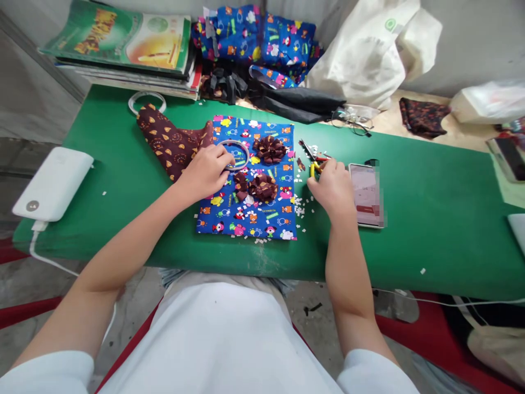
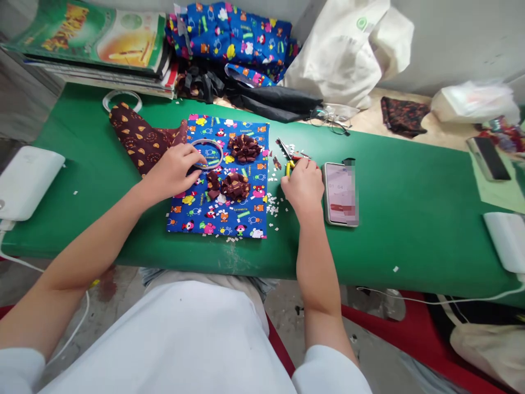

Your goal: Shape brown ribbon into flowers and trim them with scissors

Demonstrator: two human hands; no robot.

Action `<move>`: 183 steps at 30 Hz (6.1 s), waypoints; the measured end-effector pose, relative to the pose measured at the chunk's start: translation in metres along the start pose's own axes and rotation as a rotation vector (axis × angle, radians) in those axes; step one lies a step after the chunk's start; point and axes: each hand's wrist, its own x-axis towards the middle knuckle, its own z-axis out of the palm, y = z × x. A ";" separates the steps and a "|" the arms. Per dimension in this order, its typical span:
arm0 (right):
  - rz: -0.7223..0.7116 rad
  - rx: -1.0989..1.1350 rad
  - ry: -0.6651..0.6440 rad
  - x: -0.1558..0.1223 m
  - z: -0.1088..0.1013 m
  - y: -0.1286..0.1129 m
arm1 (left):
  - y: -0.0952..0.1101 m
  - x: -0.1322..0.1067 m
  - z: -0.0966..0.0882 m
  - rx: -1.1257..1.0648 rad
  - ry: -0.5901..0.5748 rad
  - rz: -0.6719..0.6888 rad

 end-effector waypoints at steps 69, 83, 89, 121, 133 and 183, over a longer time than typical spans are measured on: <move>-0.436 0.360 0.221 -0.026 -0.006 -0.045 | 0.015 0.002 0.010 -0.711 0.393 -0.134; -0.511 0.287 0.302 -0.029 0.003 -0.052 | 0.022 -0.001 0.008 -0.800 0.323 -0.093; -0.525 0.270 0.334 -0.029 0.004 -0.052 | 0.024 -0.001 0.008 -0.846 0.302 -0.084; -0.521 0.292 0.346 -0.029 -0.002 -0.056 | 0.024 -0.002 0.010 -0.797 0.292 -0.102; -0.503 0.223 0.404 -0.031 -0.002 -0.055 | 0.025 -0.001 0.010 -0.812 0.292 -0.109; -0.424 0.202 0.225 -0.039 -0.003 -0.060 | 0.015 -0.002 0.011 -0.318 0.410 0.068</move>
